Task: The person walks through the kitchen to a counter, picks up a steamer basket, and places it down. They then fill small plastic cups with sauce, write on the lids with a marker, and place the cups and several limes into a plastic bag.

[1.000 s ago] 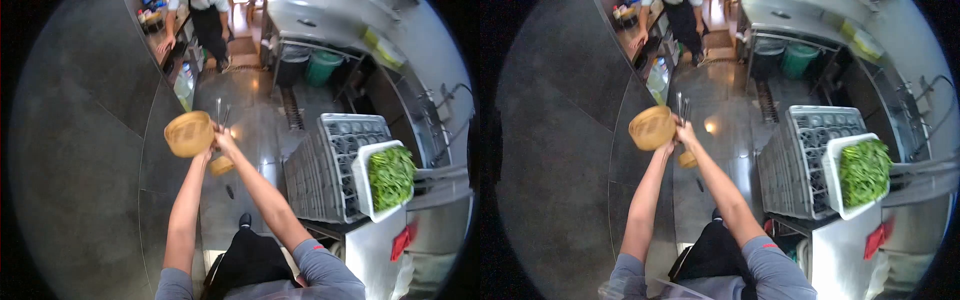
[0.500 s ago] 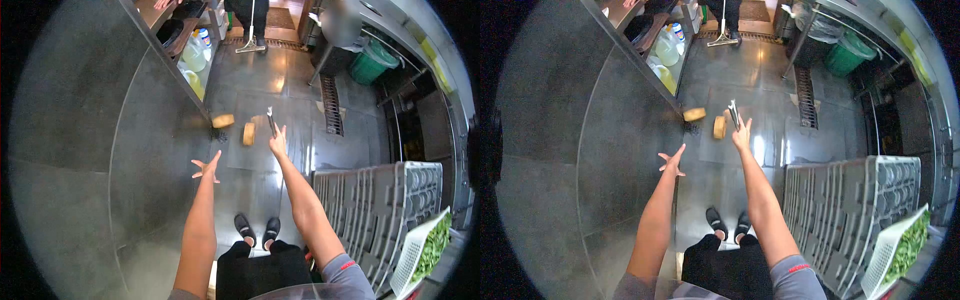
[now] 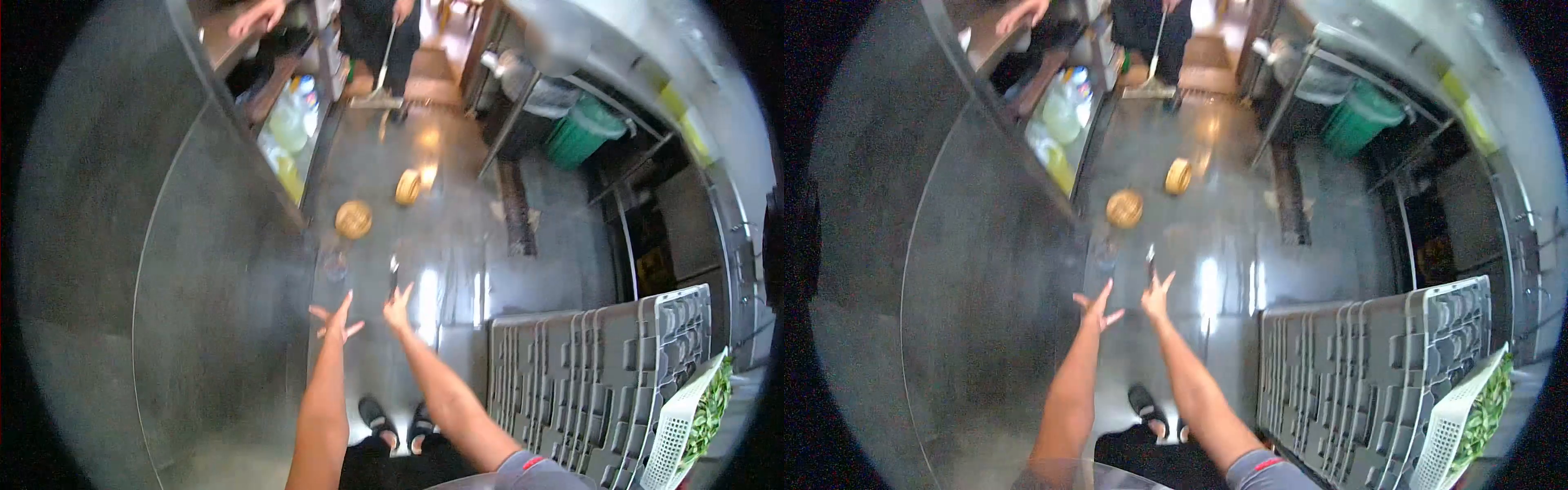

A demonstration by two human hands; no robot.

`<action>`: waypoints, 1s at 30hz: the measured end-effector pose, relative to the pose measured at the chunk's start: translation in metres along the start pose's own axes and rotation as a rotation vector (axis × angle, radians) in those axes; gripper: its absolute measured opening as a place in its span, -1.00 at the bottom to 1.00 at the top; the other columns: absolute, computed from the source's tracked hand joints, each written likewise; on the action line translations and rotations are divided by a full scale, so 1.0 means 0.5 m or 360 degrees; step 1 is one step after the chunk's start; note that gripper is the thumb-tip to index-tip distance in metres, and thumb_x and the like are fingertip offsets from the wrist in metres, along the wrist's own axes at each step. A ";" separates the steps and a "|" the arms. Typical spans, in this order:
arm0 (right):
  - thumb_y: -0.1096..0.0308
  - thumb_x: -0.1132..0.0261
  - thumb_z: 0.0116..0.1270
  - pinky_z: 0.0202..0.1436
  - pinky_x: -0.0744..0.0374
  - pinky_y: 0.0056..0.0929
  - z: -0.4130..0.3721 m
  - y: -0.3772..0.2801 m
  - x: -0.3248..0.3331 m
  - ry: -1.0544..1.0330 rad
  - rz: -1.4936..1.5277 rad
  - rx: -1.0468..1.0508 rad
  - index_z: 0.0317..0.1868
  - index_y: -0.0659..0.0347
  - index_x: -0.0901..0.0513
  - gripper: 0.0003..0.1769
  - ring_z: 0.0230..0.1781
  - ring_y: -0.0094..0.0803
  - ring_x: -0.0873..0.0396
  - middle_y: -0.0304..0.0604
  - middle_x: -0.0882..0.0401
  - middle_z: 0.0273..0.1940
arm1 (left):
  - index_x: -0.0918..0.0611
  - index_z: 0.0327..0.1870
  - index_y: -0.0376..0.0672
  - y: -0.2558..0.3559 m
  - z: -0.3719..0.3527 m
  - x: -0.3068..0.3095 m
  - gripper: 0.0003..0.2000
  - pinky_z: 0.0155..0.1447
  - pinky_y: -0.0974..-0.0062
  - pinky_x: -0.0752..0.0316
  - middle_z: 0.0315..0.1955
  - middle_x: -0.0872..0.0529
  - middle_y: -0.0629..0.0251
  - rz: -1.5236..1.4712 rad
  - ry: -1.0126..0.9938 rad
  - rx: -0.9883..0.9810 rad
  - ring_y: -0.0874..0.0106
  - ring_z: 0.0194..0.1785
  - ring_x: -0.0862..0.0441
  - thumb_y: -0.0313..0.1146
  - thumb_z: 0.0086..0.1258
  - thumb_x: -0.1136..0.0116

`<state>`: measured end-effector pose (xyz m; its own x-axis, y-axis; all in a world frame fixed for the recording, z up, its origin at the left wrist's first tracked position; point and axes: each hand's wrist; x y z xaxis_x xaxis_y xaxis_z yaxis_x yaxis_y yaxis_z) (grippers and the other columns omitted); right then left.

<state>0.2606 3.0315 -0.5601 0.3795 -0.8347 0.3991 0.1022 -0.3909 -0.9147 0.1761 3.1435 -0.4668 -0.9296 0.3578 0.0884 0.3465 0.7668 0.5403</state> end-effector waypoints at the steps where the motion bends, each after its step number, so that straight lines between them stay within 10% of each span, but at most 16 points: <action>1: 0.66 -0.02 0.05 0.35 -0.15 -0.27 -0.001 -0.012 -0.005 -0.0011 0.0209 -0.0141 0.34 -0.10 -0.18 -0.20 0.38 0.23 0.26 0.50 0.42 0.32 | 0.59 0.27 0.29 -0.003 -0.003 -0.014 0.27 -0.11 0.10 -0.62 0.36 0.26 0.06 0.0010 -0.0008 -0.0024 0.06 0.30 -0.14 -0.14 -0.06 -0.45; 4: 0.54 -0.08 0.08 0.36 -0.11 -0.20 0.005 -0.014 0.003 -0.0014 0.0015 -0.0118 0.35 -0.11 -0.14 -0.23 0.37 0.28 0.24 0.52 0.42 0.30 | 0.50 0.30 0.39 0.013 -0.024 -0.057 0.28 -0.11 0.15 -0.64 0.32 0.52 0.01 -0.0087 -0.0068 -0.0003 -0.01 0.35 -0.02 -0.15 -0.14 -0.49; 8: 0.50 -0.05 0.16 0.17 -0.37 -0.17 0.018 -0.010 0.064 0.0025 0.0036 -0.0079 0.35 0.04 -0.11 -0.30 0.17 0.12 -0.29 0.26 -0.29 0.14 | 0.46 0.30 0.50 -0.010 -0.003 -0.066 0.28 -0.13 0.16 -0.65 0.30 0.63 0.01 -0.0149 -0.0189 -0.0009 -0.04 0.36 0.00 -0.21 -0.16 -0.51; 11: 0.48 -0.01 0.25 -0.27 -0.55 -0.30 -0.001 0.025 0.074 0.0074 0.0265 -0.0470 0.36 -0.04 -0.10 -0.35 -0.28 -0.20 -0.57 0.12 -0.45 -0.03 | 0.46 0.29 0.52 -0.003 -0.034 -0.055 0.27 -0.13 0.16 -0.65 0.31 0.62 0.01 -0.0136 -0.0094 0.0038 -0.04 0.35 -0.02 -0.24 -0.15 -0.51; 17: 0.41 -0.07 0.27 -0.66 -0.40 -0.45 -0.047 -0.042 0.116 0.0222 0.0436 -0.0655 0.24 -0.02 -0.34 -0.51 -0.71 -0.46 -0.44 -0.18 -0.49 -0.53 | 0.49 0.28 0.50 0.012 -0.087 -0.044 0.30 -0.13 0.17 -0.65 0.31 0.60 0.01 -0.0149 -0.0081 0.0080 0.02 0.35 -0.03 -0.31 -0.16 -0.51; 21: 0.28 -0.31 0.10 -0.74 -0.33 -0.43 -0.057 0.073 0.062 0.0440 0.0072 -0.0513 -0.41 0.26 -0.63 -0.80 -0.80 -0.49 -0.37 -0.25 -0.41 -0.73 | 0.48 0.29 0.48 -0.045 -0.112 -0.073 0.30 -0.14 0.13 -0.64 0.33 0.51 0.01 -0.0204 -0.0202 0.0123 0.03 0.36 0.01 -0.36 -0.15 -0.50; 28: 0.21 -0.25 0.17 -0.72 -0.34 -0.42 -0.161 0.026 0.129 0.0177 0.0440 -0.0859 -0.49 0.31 -0.58 -0.71 -0.77 -0.47 -0.39 -0.21 -0.46 -0.69 | 0.47 0.30 0.44 -0.095 -0.127 -0.003 0.29 -0.12 0.06 -0.61 0.34 0.53 0.02 0.0119 -0.0119 -0.0029 -0.02 0.37 0.07 -0.41 -0.14 -0.49; 30: 0.23 -0.16 0.25 -0.70 -0.41 -0.36 -0.251 0.129 0.151 0.0001 0.0330 -0.1086 -0.41 0.35 -0.50 -0.71 -0.75 -0.37 -0.40 -0.17 -0.44 -0.64 | 0.40 0.35 0.39 -0.212 -0.073 0.080 0.20 0.16 -0.02 -0.38 0.34 0.54 -0.04 0.0873 0.0011 -0.0512 -0.07 0.40 0.11 -0.23 -0.08 -0.44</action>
<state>0.1803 2.8943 -0.5812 0.3283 -0.9183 0.2213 -0.5707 -0.3795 -0.7282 0.0974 3.0571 -0.4901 -0.6289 0.6489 0.4283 0.7184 0.2744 0.6392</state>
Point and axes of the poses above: each hand's wrist, its own z-axis towards the middle knuckle, its own x-axis out of the back of the hand, y = z × x
